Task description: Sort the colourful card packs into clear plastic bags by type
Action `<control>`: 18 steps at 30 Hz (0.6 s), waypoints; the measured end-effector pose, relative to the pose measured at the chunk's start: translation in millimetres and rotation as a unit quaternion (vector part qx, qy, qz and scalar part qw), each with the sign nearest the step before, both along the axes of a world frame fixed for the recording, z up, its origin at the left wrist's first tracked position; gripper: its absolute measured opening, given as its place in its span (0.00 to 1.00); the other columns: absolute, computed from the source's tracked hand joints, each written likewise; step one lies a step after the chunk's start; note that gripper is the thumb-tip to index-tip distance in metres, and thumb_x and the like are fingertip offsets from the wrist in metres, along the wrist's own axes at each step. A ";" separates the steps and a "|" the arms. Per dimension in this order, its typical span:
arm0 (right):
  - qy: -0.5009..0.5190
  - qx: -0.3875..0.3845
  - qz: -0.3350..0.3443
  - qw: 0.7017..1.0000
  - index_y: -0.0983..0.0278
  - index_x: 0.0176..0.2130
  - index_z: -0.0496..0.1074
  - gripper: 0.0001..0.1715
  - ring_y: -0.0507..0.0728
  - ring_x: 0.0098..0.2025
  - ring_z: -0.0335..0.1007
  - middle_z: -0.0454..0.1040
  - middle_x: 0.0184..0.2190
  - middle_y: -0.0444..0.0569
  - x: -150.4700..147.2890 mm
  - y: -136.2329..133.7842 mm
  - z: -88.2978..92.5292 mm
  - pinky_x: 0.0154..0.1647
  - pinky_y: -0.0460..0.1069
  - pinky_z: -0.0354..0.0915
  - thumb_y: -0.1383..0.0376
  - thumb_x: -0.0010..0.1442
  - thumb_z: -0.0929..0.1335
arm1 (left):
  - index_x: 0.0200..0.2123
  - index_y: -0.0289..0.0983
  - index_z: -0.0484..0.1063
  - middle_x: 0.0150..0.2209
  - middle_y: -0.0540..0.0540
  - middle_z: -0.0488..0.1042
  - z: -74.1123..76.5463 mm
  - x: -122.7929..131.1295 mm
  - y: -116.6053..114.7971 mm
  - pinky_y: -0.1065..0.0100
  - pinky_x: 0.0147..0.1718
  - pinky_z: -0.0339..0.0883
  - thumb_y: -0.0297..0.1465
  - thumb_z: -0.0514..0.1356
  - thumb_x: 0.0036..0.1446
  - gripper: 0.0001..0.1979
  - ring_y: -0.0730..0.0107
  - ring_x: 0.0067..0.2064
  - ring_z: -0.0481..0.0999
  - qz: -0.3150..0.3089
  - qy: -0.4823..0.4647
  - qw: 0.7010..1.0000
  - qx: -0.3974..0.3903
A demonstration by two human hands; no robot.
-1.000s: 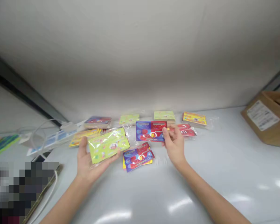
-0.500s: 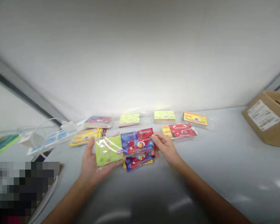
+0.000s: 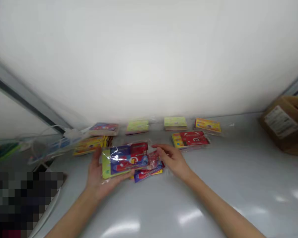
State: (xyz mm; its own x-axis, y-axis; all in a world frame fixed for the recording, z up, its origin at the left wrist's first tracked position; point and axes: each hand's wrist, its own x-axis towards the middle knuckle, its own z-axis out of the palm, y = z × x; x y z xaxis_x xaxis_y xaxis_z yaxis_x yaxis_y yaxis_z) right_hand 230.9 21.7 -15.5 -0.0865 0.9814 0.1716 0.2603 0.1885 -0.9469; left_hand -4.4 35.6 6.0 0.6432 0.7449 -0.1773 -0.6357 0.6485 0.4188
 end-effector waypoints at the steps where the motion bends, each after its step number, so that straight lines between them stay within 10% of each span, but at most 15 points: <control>1: -0.002 -0.013 -0.026 1.000 0.65 0.43 0.72 0.23 0.52 0.26 0.64 0.72 0.29 0.49 1.8 2.1 -2.7 0.26 0.47 0.62 0.53 0.59 0.59 | 0.48 0.36 0.69 0.48 0.38 0.72 0.8 -3.3 1.8 0.44 0.47 0.61 0.49 0.50 0.56 0.27 0.44 0.52 0.67 0.010 -0.014 1.000 0.017; 18: -0.103 -0.053 -0.040 0.992 0.64 0.46 0.69 0.22 0.50 0.21 0.60 0.70 0.26 0.44 10.3 11.8 -28.6 0.24 0.47 0.59 0.61 0.50 0.68 | 0.52 0.40 0.65 0.48 0.39 0.72 16.3 -11.1 1.2 0.46 0.42 0.66 0.48 0.49 0.58 0.25 0.45 0.50 0.70 0.080 -0.088 0.986 0.115</control>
